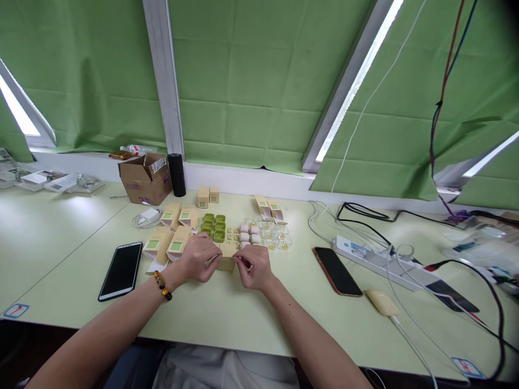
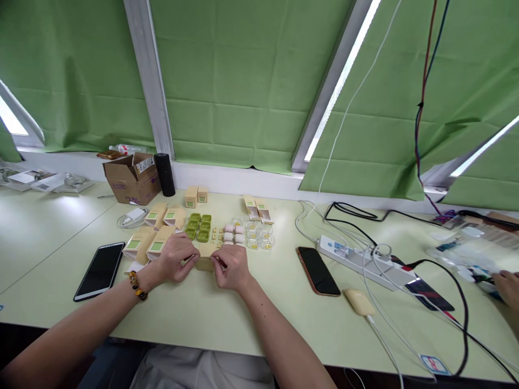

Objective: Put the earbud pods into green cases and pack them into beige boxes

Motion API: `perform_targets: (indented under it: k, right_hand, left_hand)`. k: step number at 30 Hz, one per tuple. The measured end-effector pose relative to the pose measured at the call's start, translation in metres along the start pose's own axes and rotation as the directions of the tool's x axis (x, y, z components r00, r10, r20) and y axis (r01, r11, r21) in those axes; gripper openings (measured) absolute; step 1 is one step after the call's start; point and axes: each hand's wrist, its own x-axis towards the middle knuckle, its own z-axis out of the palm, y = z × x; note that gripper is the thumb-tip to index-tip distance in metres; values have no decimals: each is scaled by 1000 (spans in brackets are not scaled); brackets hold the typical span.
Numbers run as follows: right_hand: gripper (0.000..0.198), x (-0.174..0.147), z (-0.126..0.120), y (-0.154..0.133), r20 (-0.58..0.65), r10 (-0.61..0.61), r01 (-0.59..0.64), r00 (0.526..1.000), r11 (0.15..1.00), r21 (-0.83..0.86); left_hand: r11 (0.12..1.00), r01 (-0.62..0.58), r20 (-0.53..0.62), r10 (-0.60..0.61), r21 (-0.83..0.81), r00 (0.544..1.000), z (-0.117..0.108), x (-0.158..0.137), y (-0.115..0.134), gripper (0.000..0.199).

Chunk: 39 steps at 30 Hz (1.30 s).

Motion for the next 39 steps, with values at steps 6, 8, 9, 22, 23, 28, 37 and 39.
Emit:
perform_targets:
  k: [6, 8, 9, 22, 23, 28, 37, 39]
  right_hand:
    - [18, -2, 4, 4, 30, -1, 0, 1000, 1000, 30]
    - [17, -2, 5, 5, 16, -19, 18, 1000, 999, 46]
    - [15, -2, 6, 5, 1, -34, 34, 999, 998, 49]
    - [26, 1, -10, 16, 152, 52, -52, 987, 999, 0]
    - [26, 1, -10, 17, 158, 49, -47, 986, 999, -13]
    - [24, 1, -6, 23, -17, -20, 18, 1000, 995, -101]
    - [26, 1, -5, 26, -128, 39, -46, 991, 998, -53]
    - [26, 1, -5, 26, -129, 41, -49, 991, 997, -58]
  left_hand:
    - [1000, 9, -17, -10, -28, 1000, 3, 1, 1, 27]
    - [998, 25, -39, -28, -63, 999, 5, 0, 0, 31]
    - [997, 34, -50, -37, -70, 998, 6, 0, 0, 31]
    - [921, 369, -83, -361, 124, 929, 18, -5, -11, 32]
    - [918, 375, -76, -368, 126, 927, 18, -5, -11, 32]
    - [913, 383, -114, -369, 138, 922, 15, -2, -8, 19]
    - [924, 356, -140, -338, 139, 931, 15, -2, -8, 19]
    - [926, 351, -143, -332, 142, 932, 15, -2, -8, 19]
